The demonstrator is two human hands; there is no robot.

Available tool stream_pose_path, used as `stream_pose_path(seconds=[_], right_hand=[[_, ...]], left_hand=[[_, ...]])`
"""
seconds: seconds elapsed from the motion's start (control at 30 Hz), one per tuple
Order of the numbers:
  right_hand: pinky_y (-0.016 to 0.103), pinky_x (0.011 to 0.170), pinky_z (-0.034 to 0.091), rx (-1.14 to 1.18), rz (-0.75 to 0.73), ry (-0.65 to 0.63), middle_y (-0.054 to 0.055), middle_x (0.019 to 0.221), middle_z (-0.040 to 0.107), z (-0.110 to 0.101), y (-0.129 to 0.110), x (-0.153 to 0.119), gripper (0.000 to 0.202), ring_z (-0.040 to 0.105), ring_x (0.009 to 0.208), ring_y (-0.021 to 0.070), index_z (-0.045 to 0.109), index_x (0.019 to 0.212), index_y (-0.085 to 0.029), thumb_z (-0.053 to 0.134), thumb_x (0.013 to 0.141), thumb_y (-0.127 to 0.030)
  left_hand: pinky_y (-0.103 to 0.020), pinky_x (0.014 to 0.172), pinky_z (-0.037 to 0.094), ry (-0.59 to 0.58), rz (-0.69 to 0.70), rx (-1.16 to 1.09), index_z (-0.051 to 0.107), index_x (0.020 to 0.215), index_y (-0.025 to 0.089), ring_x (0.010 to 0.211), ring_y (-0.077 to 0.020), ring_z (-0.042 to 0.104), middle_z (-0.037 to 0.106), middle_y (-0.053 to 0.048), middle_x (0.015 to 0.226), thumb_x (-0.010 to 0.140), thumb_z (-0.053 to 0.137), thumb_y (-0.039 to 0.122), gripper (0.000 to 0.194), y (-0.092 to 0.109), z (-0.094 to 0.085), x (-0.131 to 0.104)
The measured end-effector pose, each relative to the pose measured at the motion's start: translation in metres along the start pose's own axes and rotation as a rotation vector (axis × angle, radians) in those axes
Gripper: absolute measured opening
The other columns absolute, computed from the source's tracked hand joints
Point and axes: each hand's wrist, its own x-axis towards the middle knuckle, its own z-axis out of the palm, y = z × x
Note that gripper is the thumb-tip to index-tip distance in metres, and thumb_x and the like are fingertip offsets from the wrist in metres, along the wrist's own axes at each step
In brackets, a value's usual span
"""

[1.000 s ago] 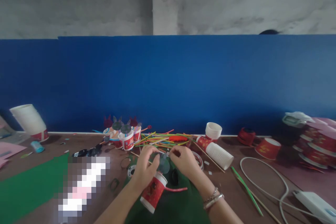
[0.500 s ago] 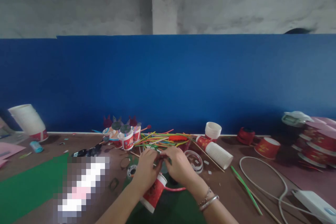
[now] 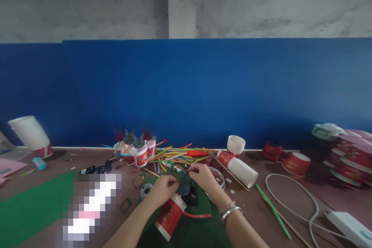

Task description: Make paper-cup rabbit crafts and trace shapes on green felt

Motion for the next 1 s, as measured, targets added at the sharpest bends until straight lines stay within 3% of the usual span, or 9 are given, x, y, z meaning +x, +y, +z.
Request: stream_pose_path(seconds=[0.1,0.27,0.57,0.73,1.0], right_hand=[[0.021,0.052,0.036,0.070,0.025,0.017,-0.002,0.053,0.056,-0.003,0.001,0.001,0.010,0.050,0.054,0.0120,0.061,0.058,-0.015,0.053,0.063,-0.019],[0.020,0.046,0.031,0.207,0.085,0.051,-0.005,0.046,0.047,-0.011,-0.006,0.001,0.007,0.041,0.046,0.0090,0.053,0.055,-0.016,0.051,0.060,-0.020],[0.020,0.045,0.032,0.336,0.080,-0.059,-0.004,0.045,0.052,-0.013,-0.006,0.003,0.003,0.044,0.046,0.0087,0.053,0.052,-0.016,0.052,0.056,-0.017],[0.019,0.045,0.029,0.366,0.048,-0.106,-0.007,0.042,0.048,-0.015,-0.006,0.002,0.002,0.041,0.043,0.0072,0.053,0.052,-0.016,0.053,0.054,-0.015],[0.019,0.045,0.031,0.406,0.044,-0.139,-0.006,0.045,0.053,-0.016,-0.010,0.001,0.005,0.045,0.043,0.0079,0.057,0.060,-0.015,0.054,0.056,-0.014]], left_hand=[[-0.026,0.061,0.040,0.065,-0.061,-0.127,0.063,0.066,0.017,0.063,-0.0175,0.058,0.064,-0.001,0.063,0.063,0.060,0.020,0.006,0.001,0.001,0.003],[-0.024,0.059,0.041,0.172,-0.103,-0.348,0.058,0.079,0.017,0.057,-0.0128,0.056,0.056,0.005,0.058,0.061,0.062,0.018,0.019,0.003,0.005,0.003],[-0.025,0.058,0.044,0.163,-0.128,-0.539,0.061,0.079,0.014,0.057,-0.0130,0.057,0.059,0.003,0.060,0.056,0.066,0.016,0.023,0.006,0.014,-0.001],[-0.024,0.056,0.043,0.153,-0.131,-0.581,0.060,0.079,0.015,0.053,-0.0124,0.057,0.057,0.004,0.056,0.056,0.067,0.017,0.024,0.006,0.015,-0.001],[-0.023,0.054,0.042,0.163,-0.124,-0.610,0.059,0.079,0.015,0.050,-0.0106,0.054,0.054,0.006,0.052,0.055,0.069,0.017,0.025,0.003,0.017,0.000]])
